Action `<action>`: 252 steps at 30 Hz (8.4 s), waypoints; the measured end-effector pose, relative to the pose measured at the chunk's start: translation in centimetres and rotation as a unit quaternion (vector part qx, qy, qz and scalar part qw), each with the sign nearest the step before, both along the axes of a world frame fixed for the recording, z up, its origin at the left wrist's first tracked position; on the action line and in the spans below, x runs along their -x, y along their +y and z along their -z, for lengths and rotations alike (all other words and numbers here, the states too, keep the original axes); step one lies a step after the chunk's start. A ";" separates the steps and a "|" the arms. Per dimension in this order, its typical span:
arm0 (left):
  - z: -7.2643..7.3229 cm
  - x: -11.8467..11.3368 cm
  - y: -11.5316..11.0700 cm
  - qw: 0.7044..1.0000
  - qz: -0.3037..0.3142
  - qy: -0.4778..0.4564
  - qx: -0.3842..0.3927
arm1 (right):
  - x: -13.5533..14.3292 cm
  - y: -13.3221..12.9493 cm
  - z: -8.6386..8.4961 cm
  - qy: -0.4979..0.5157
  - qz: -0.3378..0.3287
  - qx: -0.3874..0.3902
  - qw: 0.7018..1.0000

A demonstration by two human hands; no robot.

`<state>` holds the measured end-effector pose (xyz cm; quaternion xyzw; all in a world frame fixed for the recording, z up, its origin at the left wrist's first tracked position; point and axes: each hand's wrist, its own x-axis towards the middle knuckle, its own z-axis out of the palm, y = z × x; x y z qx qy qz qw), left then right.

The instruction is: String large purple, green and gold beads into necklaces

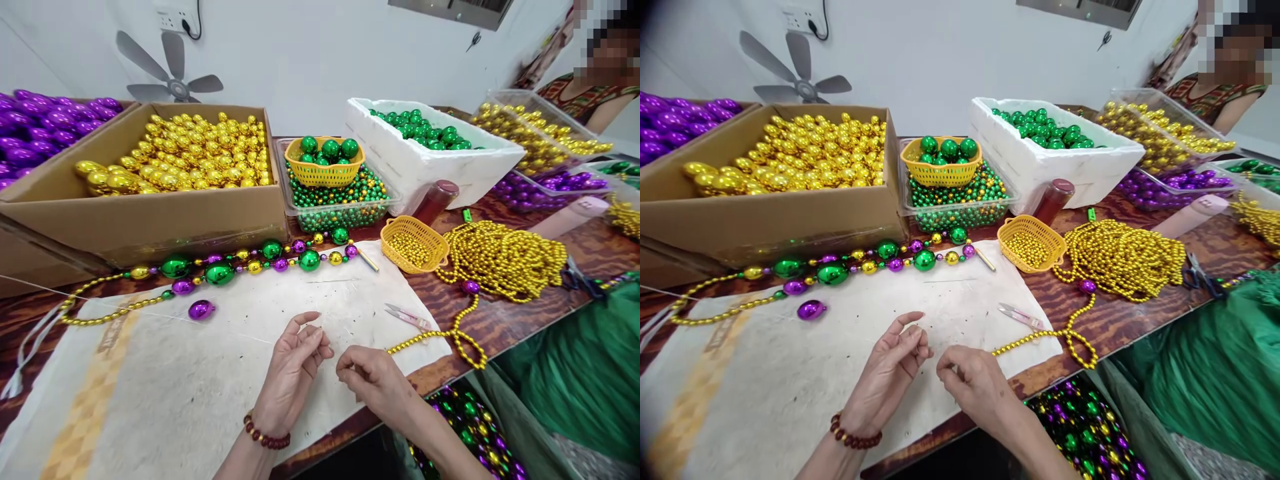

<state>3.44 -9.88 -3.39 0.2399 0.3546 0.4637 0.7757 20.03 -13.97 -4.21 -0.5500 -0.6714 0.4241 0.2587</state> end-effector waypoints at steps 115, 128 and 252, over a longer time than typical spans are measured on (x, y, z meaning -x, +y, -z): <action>0.1 -1.9 -1.4 0.898 0.031 0.376 -0.224 | -4.2 3.9 -0.4 0.500 0.164 0.109 0.844; 0.2 -2.2 -1.5 0.887 0.058 0.392 -0.235 | -1.8 4.3 -0.3 0.501 0.160 0.100 0.845; 0.7 0.8 1.4 0.912 0.194 0.319 -0.169 | -3.2 3.9 -1.1 -0.045 -0.125 -0.120 0.984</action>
